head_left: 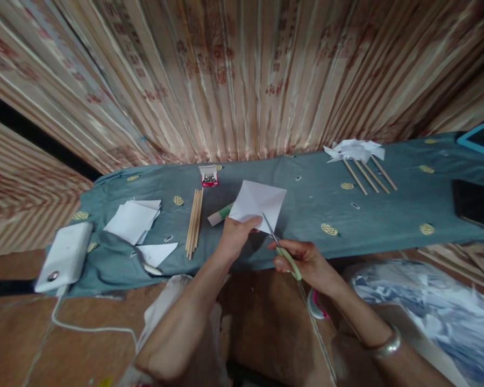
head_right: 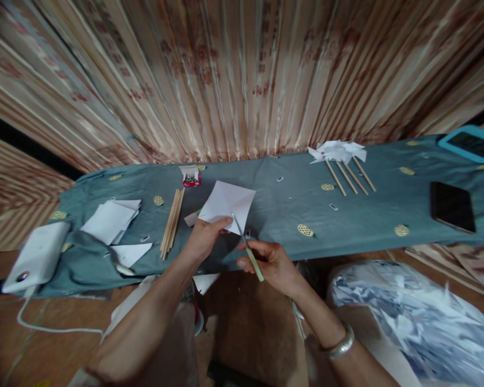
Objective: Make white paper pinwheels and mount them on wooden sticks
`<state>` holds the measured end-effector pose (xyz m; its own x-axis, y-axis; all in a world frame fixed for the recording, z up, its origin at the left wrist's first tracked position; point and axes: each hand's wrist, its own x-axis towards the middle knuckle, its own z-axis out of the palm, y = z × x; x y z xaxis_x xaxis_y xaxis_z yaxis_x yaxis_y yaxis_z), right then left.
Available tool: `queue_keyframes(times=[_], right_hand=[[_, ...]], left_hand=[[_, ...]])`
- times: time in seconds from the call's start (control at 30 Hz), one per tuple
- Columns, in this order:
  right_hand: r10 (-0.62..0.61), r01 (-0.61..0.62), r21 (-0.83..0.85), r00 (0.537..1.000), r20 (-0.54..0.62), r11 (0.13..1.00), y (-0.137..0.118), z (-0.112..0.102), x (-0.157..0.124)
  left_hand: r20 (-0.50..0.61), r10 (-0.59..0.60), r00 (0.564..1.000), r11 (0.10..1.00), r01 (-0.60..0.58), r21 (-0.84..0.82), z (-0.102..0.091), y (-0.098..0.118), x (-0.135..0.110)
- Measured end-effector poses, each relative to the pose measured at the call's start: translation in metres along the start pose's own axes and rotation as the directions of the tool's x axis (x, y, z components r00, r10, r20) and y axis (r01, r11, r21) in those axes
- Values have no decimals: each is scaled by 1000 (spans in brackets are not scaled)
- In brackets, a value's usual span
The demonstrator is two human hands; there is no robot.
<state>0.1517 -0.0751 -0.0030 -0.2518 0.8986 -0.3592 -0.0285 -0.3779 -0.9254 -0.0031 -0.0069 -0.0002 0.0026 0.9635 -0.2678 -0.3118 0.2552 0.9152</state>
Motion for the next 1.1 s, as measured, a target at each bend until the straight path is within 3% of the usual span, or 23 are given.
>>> queue_keyframes(times=[1.1], right_hand=[[-28, 29, 11, 999, -22, 1000, 4, -1, 3]], left_hand=[[18, 14, 1000, 999, -15, 43, -2, -5, -1]])
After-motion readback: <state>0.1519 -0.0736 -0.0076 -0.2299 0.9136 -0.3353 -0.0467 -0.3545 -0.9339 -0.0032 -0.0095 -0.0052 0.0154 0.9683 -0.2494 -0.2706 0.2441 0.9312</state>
